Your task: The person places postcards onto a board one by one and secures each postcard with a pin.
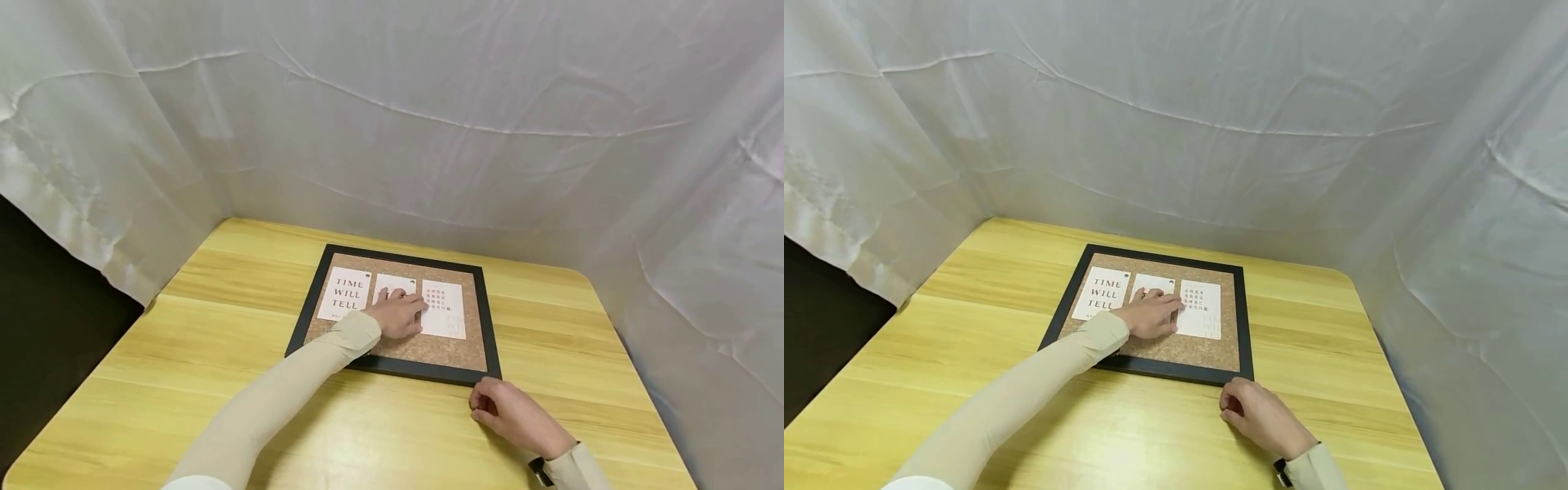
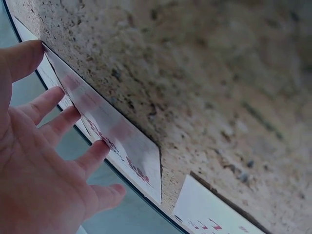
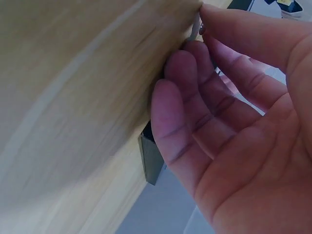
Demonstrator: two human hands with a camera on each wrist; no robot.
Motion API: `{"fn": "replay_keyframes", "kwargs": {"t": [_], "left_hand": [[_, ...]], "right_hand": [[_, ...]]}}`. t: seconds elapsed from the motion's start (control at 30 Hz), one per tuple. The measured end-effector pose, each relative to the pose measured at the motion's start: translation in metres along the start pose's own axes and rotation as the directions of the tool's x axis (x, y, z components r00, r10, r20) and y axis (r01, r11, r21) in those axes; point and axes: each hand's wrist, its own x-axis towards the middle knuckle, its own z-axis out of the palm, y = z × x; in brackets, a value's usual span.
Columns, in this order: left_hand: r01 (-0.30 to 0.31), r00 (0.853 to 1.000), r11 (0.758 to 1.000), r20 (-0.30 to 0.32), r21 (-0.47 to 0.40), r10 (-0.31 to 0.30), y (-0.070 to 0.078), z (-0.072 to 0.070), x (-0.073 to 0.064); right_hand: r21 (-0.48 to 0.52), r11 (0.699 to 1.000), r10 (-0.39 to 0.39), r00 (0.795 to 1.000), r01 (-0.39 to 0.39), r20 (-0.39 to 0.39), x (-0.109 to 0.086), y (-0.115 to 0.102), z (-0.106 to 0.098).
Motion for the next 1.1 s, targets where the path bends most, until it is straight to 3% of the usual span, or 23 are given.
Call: {"fn": "replay_keyframes", "kwargs": {"t": [0.27, 0.57, 0.8, 1.1], "left_hand": [[-0.001, 1.000, 1.000, -0.006, 0.004, 0.001, 0.000, -0.002, -0.001], [-0.003, 1.000, 1.000, 0.001, 0.007, 0.003, 0.001, -0.004, -0.001], [-0.004, 1.000, 1.000, -0.002, 0.012, 0.004, 0.002, -0.005, -0.002], [-0.013, 1.000, 1.000, -0.008, 0.008, 0.013, 0.003, -0.007, -0.003]], "right_hand": [[0.054, 0.999, 0.010, 1.000, -0.010, -0.006, 0.002, 0.001, -0.003], [-0.039, 0.998, -0.042, 0.997, 0.039, -0.060, 0.003, 0.001, -0.010], [-0.005, 1.000, -0.005, 0.995, 0.004, -0.095, 0.004, 0.003, -0.017], [-0.022, 0.998, -0.055, 0.989, 0.053, -0.134, 0.007, 0.009, -0.029]]}}
